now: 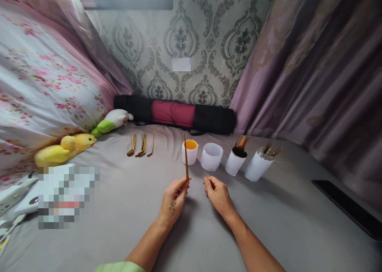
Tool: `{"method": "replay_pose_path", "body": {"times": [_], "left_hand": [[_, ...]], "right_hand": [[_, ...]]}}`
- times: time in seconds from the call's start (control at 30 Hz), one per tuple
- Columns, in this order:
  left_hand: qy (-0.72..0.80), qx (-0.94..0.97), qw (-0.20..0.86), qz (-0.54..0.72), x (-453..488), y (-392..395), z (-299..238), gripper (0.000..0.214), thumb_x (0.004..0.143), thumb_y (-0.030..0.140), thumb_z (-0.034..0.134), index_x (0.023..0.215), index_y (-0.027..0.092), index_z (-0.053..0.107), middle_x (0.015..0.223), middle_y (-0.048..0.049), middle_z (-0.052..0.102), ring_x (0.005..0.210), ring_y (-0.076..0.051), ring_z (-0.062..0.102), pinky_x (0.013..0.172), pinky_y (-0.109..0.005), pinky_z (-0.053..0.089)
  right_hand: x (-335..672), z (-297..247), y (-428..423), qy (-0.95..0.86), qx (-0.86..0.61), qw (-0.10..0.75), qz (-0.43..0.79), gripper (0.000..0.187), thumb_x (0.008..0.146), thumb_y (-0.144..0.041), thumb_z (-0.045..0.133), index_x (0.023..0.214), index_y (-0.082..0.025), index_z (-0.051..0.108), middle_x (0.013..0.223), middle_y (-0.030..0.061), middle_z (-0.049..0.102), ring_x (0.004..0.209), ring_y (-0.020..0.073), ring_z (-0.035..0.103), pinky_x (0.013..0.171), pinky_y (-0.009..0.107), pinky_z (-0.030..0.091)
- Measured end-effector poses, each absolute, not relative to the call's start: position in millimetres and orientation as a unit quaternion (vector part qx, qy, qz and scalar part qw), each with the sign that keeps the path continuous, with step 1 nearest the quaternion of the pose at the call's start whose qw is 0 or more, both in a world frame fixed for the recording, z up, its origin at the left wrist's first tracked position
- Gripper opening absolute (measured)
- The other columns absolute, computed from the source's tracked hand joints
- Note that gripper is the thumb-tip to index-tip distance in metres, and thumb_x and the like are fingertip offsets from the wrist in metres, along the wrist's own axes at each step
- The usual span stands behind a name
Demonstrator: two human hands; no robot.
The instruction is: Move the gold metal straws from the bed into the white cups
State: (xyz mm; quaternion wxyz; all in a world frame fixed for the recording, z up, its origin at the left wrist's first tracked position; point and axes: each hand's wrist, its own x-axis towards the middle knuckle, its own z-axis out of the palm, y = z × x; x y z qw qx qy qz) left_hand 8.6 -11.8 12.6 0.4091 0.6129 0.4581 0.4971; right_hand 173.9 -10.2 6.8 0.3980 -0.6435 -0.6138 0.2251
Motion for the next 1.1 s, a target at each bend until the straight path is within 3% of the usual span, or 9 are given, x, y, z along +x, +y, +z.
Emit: {"method": "replay_pose_path", "body": {"times": [0.27,0.67,0.97,1.1], "left_hand": [[0.444,0.640,0.397,0.486,9,-16,23,0.028,0.077,0.029,0.050,0.100,0.024,0.065,0.079,-0.0066,0.057,0.069,-0.015,0.052,0.067,-0.023,0.041],[0.432,0.707,0.325,0.456,8,-16,13,0.028,0.080,0.025,0.046,0.102,0.026,0.063,0.083,-0.0067,0.058,0.072,-0.014,0.052,0.068,-0.020,0.039],[0.439,0.700,0.330,0.456,10,-18,12,0.028,0.078,0.024,0.049,0.102,0.028,0.063,0.085,-0.0060,0.059,0.076,-0.014,0.053,0.073,-0.019,0.039],[0.433,0.765,0.243,0.410,9,-18,9,0.032,0.083,0.022,0.040,0.109,0.026,0.058,0.089,-0.0057,0.058,0.079,-0.014,0.053,0.073,-0.023,0.040]], "right_hand": [[175,8,-11,-0.599,-0.630,0.434,0.236,0.038,0.083,-0.044,0.035,0.075,-0.017,0.061,0.052,-0.0001,0.054,0.047,0.0096,0.047,0.045,0.018,0.035],[172,16,-16,-0.595,-0.607,0.464,0.250,0.035,0.084,-0.040,0.033,0.081,-0.016,0.059,0.058,0.0003,0.055,0.052,0.0094,0.050,0.049,0.018,0.037],[169,17,-19,-0.591,-0.572,0.495,0.279,0.029,0.083,-0.033,0.036,0.093,-0.015,0.057,0.064,0.0009,0.056,0.055,0.0088,0.049,0.052,0.018,0.040],[170,16,-19,-0.587,-0.552,0.506,0.307,0.026,0.082,-0.031,0.038,0.095,-0.016,0.055,0.067,0.0006,0.055,0.052,0.0084,0.047,0.051,0.019,0.040]]}}
